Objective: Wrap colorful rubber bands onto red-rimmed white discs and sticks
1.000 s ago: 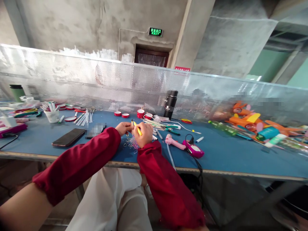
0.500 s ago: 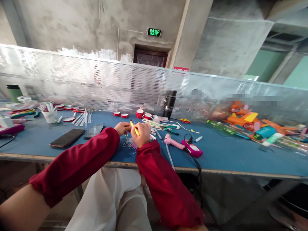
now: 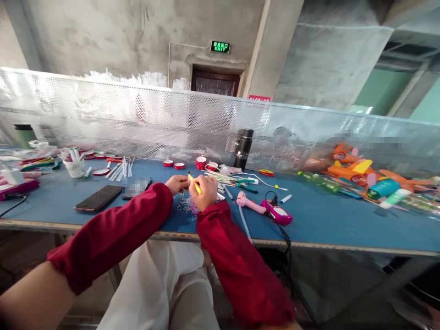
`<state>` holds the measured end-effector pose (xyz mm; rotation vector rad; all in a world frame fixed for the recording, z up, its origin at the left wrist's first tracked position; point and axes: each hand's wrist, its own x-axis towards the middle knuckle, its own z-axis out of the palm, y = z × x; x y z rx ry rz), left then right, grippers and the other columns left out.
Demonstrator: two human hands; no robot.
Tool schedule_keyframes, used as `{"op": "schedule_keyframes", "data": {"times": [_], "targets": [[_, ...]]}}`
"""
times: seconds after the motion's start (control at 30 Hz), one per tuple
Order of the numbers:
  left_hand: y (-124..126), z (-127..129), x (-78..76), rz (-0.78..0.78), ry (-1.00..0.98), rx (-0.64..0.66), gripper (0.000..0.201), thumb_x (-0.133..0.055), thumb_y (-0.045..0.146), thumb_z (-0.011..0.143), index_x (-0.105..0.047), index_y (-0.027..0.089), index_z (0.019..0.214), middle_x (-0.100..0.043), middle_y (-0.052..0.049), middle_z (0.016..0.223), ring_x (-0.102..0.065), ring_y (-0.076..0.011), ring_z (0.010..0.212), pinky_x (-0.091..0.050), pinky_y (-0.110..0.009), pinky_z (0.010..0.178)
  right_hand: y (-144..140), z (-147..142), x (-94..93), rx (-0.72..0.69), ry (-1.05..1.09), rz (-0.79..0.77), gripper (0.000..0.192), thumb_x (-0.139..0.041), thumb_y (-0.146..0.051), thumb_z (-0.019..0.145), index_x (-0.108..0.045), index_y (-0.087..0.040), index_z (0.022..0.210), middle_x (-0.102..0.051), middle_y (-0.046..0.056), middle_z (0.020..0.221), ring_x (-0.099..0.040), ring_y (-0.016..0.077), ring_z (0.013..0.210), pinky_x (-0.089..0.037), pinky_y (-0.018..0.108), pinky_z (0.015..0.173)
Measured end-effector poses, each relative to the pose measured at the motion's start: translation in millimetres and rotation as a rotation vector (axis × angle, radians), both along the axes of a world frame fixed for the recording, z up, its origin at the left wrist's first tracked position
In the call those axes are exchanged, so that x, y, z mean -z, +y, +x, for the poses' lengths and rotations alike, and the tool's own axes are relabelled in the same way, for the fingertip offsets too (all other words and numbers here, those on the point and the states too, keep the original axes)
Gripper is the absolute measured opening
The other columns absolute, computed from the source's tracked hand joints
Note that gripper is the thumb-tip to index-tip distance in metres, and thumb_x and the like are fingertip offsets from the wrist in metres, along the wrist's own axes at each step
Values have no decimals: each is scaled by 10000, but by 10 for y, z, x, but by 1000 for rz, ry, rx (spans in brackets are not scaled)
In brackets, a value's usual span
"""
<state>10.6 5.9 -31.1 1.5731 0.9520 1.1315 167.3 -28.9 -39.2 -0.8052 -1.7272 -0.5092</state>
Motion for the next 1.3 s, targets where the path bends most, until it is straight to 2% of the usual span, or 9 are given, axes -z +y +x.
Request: {"op": "schedule_keyframes", "data": {"times": [0.3,0.8,1.13,1.3], "targets": [[-10,5,-15,-22,1,-2,331,-776,420,720,-689,122,834,-655,-10,643,-591,-107,563,-352,-200,488,-5,23,-12,16,25,14,91,-582,-233,855,-552,-225,770,-638,16,703,-574,199,715,-393,379,807],[8,5,5,-33,2,2,341,-783,436,676,-658,134,773,-628,8,601,-568,-92,535,-325,-183,471,19,31,2,10,-3,-5,74,-588,-223,843,-555,-222,777,-631,16,707,-584,197,720,-404,372,799],[-17,-13,-38,65,50,38,304,-750,423,712,-638,141,706,-593,16,583,-528,-86,551,-312,-188,472,17,25,2,16,8,5,83,-585,-224,843,-553,-226,766,-627,12,696,-580,195,713,-405,369,791],[32,-11,14,14,64,71,360,-702,491,763,-610,153,845,-603,31,634,-552,-80,490,-298,-185,435,1,25,-8,12,5,5,89,-590,-231,846,-553,-225,766,-629,11,689,-577,195,704,-399,367,783]]}}
